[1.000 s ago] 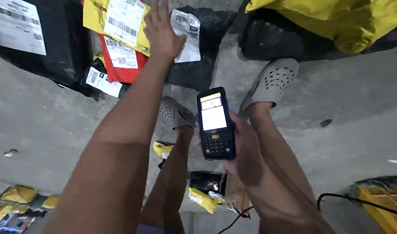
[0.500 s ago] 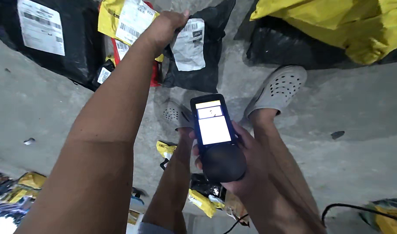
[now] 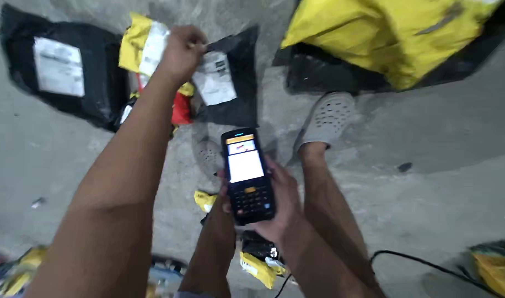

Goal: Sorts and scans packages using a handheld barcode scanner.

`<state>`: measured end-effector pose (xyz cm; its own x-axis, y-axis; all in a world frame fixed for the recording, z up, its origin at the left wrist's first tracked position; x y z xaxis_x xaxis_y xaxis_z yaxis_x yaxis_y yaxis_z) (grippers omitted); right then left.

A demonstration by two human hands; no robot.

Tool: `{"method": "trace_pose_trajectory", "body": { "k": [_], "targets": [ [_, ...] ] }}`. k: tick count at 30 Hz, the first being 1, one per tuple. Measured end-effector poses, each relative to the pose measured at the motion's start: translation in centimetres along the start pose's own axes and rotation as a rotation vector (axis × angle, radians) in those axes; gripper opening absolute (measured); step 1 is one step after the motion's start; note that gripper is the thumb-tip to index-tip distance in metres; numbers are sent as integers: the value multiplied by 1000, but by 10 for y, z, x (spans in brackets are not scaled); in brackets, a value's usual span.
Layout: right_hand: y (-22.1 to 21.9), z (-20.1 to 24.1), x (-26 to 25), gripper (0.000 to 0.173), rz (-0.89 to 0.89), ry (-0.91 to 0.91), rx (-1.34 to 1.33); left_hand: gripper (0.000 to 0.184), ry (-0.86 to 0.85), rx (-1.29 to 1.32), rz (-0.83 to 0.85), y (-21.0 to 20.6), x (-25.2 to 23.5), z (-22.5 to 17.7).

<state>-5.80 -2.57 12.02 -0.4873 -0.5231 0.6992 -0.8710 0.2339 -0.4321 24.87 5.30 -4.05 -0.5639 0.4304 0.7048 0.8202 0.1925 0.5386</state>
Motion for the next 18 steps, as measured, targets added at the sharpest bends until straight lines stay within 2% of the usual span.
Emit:
{"method": "trace_pose_trajectory", "body": {
  "k": [3, 5, 7, 9, 12, 13, 14, 16, 18],
  "targets": [
    [-7, 32, 5, 63, -75, 124, 67, 39, -18, -50, -144, -5, -18, -46],
    [-14, 55, 13, 63, -86, 233, 98, 42, -33, 46, -145, -27, -29, -83],
    [-22, 80, 24, 64, -61, 337, 92, 42, -33, 214, -26, -63, -43, -131],
    [-28, 103, 36, 65, -37, 419, 54, 44, 52, 369, 134, -102, -55, -177],
    [-32, 128, 50, 66, -14, 488, 25, 78, 306, 506, 454, -158, -67, -227],
    [-32, 132, 53, 65, 2, 500, 9, 78, 351, 555, 491, -173, -71, -236],
    [-33, 136, 55, 64, 31, 512, -8, 68, 370, 613, 450, -180, -75, -240],
    [-34, 141, 57, 64, 84, 528, -34, 36, 333, 747, 232, -182, -79, -243],
    [-37, 143, 60, 67, 113, 515, -30, 22, 222, 845, 69, -172, -71, -241]
  ]
}}
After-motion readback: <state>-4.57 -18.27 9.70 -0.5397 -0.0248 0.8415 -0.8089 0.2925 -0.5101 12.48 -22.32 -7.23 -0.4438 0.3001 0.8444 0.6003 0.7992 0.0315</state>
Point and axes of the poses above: each hand's wrist, its own x-axis away from the middle knuckle, its own y-axis out of the back of the hand, z = x × y, the point moved 6 cm from there along -x, towards the middle knuckle, and after that the axes turned 1 degree about z, right-handed, at the moved point
